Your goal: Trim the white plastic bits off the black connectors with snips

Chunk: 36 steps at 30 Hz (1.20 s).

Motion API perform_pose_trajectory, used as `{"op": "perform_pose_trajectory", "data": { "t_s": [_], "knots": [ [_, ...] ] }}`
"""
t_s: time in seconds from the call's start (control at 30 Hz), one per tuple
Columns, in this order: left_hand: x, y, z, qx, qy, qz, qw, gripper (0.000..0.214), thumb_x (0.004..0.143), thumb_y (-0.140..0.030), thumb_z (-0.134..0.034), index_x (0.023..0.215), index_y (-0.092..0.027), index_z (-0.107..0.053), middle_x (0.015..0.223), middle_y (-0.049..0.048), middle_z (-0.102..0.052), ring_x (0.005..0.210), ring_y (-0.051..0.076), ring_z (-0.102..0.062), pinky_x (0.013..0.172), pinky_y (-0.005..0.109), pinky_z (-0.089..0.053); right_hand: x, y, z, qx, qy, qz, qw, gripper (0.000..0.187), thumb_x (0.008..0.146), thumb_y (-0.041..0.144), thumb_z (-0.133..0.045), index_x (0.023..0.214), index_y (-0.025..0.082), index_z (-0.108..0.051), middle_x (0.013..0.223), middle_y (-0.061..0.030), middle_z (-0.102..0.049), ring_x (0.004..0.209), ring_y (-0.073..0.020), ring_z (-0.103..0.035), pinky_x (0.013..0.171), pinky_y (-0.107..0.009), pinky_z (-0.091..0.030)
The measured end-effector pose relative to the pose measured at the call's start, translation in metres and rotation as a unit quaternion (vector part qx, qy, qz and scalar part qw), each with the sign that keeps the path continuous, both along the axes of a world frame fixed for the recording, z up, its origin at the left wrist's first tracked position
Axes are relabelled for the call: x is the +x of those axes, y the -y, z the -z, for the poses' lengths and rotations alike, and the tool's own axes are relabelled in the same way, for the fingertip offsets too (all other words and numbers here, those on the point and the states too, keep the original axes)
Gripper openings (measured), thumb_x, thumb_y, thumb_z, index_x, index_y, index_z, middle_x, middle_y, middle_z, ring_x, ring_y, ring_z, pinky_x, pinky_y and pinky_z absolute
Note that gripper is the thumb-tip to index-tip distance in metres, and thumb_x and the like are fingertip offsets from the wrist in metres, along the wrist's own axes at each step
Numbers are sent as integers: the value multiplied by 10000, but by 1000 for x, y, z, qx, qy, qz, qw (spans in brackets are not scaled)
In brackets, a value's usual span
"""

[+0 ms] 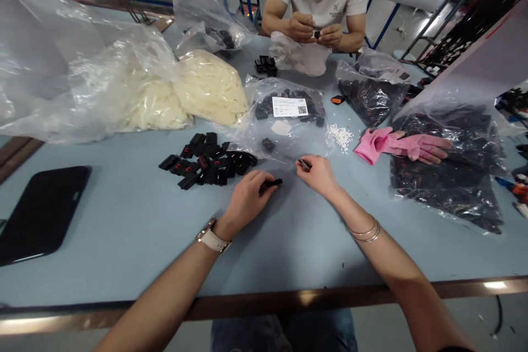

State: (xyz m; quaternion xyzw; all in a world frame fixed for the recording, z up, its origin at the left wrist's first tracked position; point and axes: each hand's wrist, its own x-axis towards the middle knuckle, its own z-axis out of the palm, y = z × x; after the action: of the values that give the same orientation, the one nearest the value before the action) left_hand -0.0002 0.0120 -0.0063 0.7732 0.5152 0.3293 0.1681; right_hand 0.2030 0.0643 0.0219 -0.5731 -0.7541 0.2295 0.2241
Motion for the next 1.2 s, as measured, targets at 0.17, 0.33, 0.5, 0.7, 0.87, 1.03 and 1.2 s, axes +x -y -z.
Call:
{"op": "perform_pose_trajectory", "data": {
  "t_s": [0.17,0.33,0.5,0.7,0.87,1.03,1.2],
  "knots": [
    [0,0,1,0,5,-1,1000,54,867,-220,-586,907,-194,-611,847,43,-666,796,194,-640,698,317,-534,-13,14,-6,-43,-99,-93,990,161,805,185,-572,853,175,-726,786,-9,-670,631,-97,-533,633,-219,-411],
    [-1,0,1,1,12,7,1000,53,863,-210,-588,900,-182,-614,846,47,-671,816,198,-644,716,320,-532,-19,21,-7,-63,-134,-147,978,149,818,175,-569,857,165,-713,856,-36,-692,738,-118,-587,710,-241,-444],
    [-1,1,1,-5,4,6,1000,67,865,-226,-591,912,-188,-621,850,43,-673,803,194,-643,718,319,-531,-21,22,-6,-75,-137,-134,979,139,771,136,-555,821,162,-682,788,-13,-672,721,-117,-583,718,-243,-438],
    [3,2,1,-21,26,-5,999,62,842,-212,-611,897,-183,-616,841,39,-688,792,188,-656,700,304,-536,-20,26,-9,-83,-151,-131,976,194,763,161,-543,945,183,-603,782,23,-655,657,-98,-561,655,-223,-418],
    [5,4,0,-52,34,-21,998,53,818,-218,-640,838,-189,-600,793,24,-687,743,181,-658,672,293,-531,-19,27,-11,-71,-95,-143,983,235,777,157,-542,1008,204,-542,874,-1,-686,750,-133,-631,707,-250,-441],
    [4,4,-2,-42,35,-20,998,51,789,-167,-645,810,-190,-605,775,19,-690,738,179,-659,665,282,-524,-22,31,-17,-44,21,-169,984,275,803,106,-536,1063,195,-527,955,-46,-708,866,-186,-665,717,-271,-433],
    [4,4,-2,-28,30,-20,999,131,749,-73,-600,797,-193,-617,779,17,-696,734,169,-657,664,270,-517,-25,37,-16,27,108,-214,970,143,938,155,-453,1060,186,-522,887,-50,-722,833,-177,-648,616,-260,-357]
  ]
}}
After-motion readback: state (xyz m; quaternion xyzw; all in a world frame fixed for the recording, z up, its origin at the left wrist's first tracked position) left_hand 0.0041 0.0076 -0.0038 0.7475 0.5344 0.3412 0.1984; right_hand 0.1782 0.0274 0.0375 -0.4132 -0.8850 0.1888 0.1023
